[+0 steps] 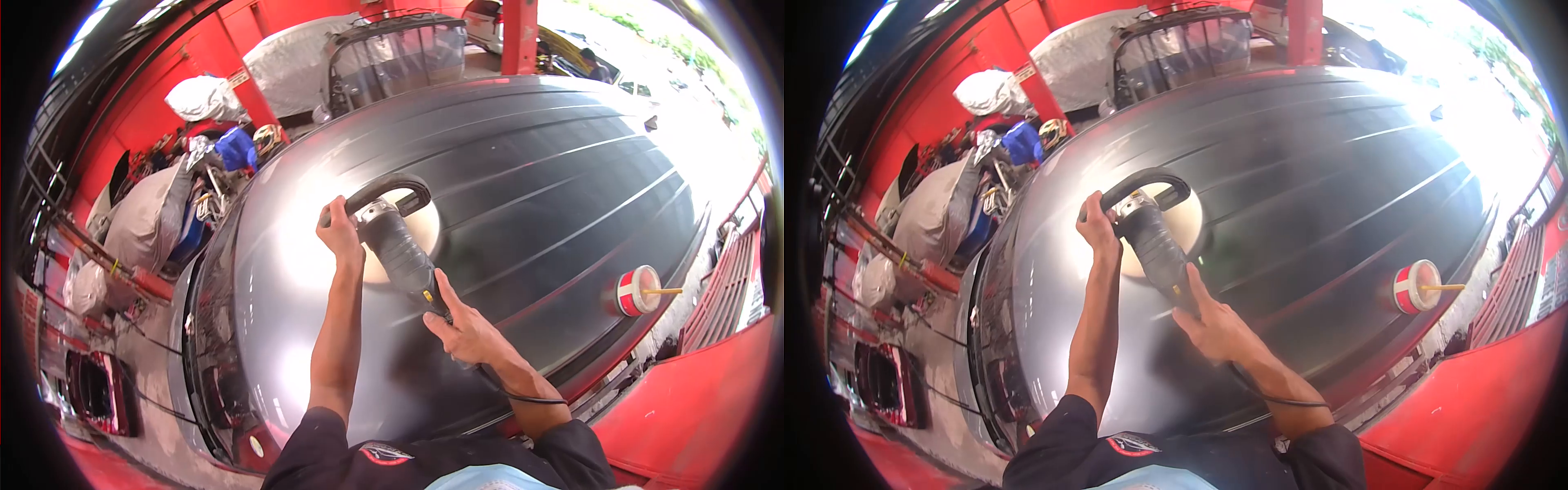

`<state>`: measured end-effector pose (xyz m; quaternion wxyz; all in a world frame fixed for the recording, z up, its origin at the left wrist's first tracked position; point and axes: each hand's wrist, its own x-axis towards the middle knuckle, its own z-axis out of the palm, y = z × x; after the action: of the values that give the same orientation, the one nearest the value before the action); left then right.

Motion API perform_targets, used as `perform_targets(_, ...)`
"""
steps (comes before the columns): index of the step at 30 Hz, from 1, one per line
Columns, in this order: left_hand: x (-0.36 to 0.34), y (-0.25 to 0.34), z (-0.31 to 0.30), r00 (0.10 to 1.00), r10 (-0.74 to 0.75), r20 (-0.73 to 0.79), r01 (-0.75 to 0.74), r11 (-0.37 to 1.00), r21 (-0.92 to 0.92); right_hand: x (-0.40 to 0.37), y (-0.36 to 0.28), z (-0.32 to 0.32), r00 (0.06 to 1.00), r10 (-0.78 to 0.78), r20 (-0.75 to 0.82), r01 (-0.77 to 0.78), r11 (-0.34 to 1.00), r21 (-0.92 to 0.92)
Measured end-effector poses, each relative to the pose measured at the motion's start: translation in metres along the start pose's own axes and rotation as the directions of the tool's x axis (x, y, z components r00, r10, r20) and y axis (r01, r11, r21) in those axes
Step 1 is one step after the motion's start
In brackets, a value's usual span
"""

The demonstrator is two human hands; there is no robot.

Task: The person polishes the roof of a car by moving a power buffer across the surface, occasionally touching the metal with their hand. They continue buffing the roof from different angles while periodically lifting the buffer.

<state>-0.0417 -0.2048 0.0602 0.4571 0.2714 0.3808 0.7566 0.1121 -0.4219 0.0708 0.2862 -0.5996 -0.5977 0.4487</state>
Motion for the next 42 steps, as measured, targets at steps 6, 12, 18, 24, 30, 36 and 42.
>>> perform_targets(6,-0.012,-0.04,0.068,0.984,-0.063,0.167,0.064,0.998,-0.005,-0.011,0.014,-0.055,0.989,0.139,-0.053,-0.129,0.98,0.149)
perform_targets(12,-0.036,-0.065,0.135,0.958,-0.079,0.274,0.054,0.994,0.099,-0.019,0.029,-0.095,0.974,0.173,-0.145,-0.113,0.931,0.348)
perform_targets(18,-0.045,-0.068,0.171,0.944,-0.01,0.329,-0.055,0.98,0.19,-0.011,0.047,-0.112,0.968,0.163,-0.191,-0.063,0.894,0.443)
perform_targets(24,-0.021,-0.084,0.166,0.912,0.03,0.409,-0.137,0.963,0.234,0.002,0.05,-0.087,0.963,0.111,-0.244,0.019,0.881,0.473)
perform_targets(30,-0.018,-0.076,0.119,0.916,-0.125,0.381,0.064,0.984,0.169,-0.015,0.036,-0.068,0.969,0.133,-0.209,-0.048,0.928,0.37)
perform_targets(36,-0.049,-0.039,0.031,0.967,-0.053,0.251,0.022,0.992,0.123,-0.055,0.043,-0.032,0.995,0.066,-0.078,-0.061,0.996,0.07)
perform_targets(42,-0.099,0.047,-0.091,0.964,-0.031,0.264,0.017,0.999,0.052,-0.088,0.034,0.029,0.987,0.014,0.157,-0.009,0.999,-0.032)
